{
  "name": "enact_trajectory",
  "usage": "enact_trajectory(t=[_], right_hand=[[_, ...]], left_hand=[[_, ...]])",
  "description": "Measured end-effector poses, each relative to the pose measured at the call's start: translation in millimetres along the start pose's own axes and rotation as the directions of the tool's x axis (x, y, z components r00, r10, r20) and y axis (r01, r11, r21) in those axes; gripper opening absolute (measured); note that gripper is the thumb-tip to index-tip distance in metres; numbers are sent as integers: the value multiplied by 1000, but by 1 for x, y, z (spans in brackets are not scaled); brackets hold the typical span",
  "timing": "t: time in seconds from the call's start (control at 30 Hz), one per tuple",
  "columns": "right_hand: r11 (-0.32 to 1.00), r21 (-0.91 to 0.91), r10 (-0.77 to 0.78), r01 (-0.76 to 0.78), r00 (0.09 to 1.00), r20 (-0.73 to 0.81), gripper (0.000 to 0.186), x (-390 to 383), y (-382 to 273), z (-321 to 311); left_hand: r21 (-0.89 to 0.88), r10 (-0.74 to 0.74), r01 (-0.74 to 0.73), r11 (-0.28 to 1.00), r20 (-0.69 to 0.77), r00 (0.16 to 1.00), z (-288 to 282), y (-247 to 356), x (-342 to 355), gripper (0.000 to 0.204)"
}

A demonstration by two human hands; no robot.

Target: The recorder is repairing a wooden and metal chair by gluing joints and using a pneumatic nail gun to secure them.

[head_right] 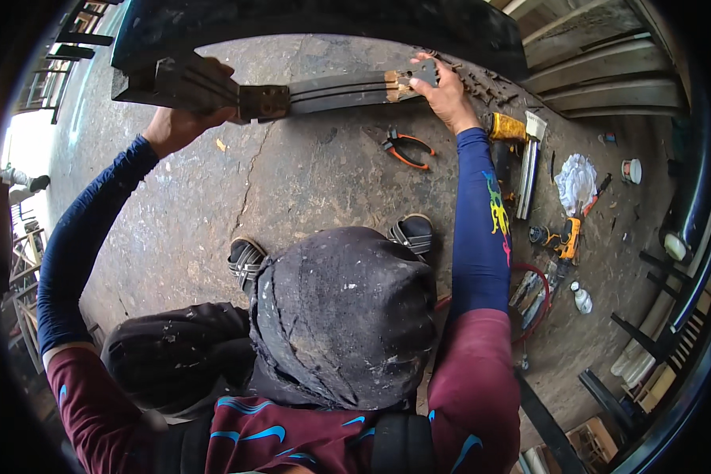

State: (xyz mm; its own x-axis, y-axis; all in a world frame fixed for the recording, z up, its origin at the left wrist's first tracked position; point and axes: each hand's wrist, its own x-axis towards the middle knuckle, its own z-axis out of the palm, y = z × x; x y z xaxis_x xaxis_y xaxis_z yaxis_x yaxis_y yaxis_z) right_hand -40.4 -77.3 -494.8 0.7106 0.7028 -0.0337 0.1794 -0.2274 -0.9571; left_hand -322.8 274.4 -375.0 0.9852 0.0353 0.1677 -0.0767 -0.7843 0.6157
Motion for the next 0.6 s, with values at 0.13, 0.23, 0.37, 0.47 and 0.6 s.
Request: enact_trajectory(t=[0.13, 0.23, 0.37, 0.47, 0.6], right_hand=[[771, -637, -257, 7, 918, -302, 46, -64, -16, -32], [549, -687, -135, -475, 761, -634, 52, -151, 1, -70], [500, -700, -282, -510, 668, -689, 43, -239, 36, -100], [365, -571, -247, -736, 515, -821, 31, -342, 36, -136], [321, -188, -24, -928, 190, -981, 19, -425, 35, -203]], left_hand=[[27, -65, 68, 997, -89, 994, 17, 8, -21, 48], [50, -44, 50, 998, -119, 992, 37, 13, -31, 22], [178, -80, 79, 981, -1, 997, 38, 9, -38, 32], [52, -184, 181, 982, 64, 981, 33, -7, -37, 46], [-102, -172, 178, 979, 66, 983, 40, -30, -39, 48]])
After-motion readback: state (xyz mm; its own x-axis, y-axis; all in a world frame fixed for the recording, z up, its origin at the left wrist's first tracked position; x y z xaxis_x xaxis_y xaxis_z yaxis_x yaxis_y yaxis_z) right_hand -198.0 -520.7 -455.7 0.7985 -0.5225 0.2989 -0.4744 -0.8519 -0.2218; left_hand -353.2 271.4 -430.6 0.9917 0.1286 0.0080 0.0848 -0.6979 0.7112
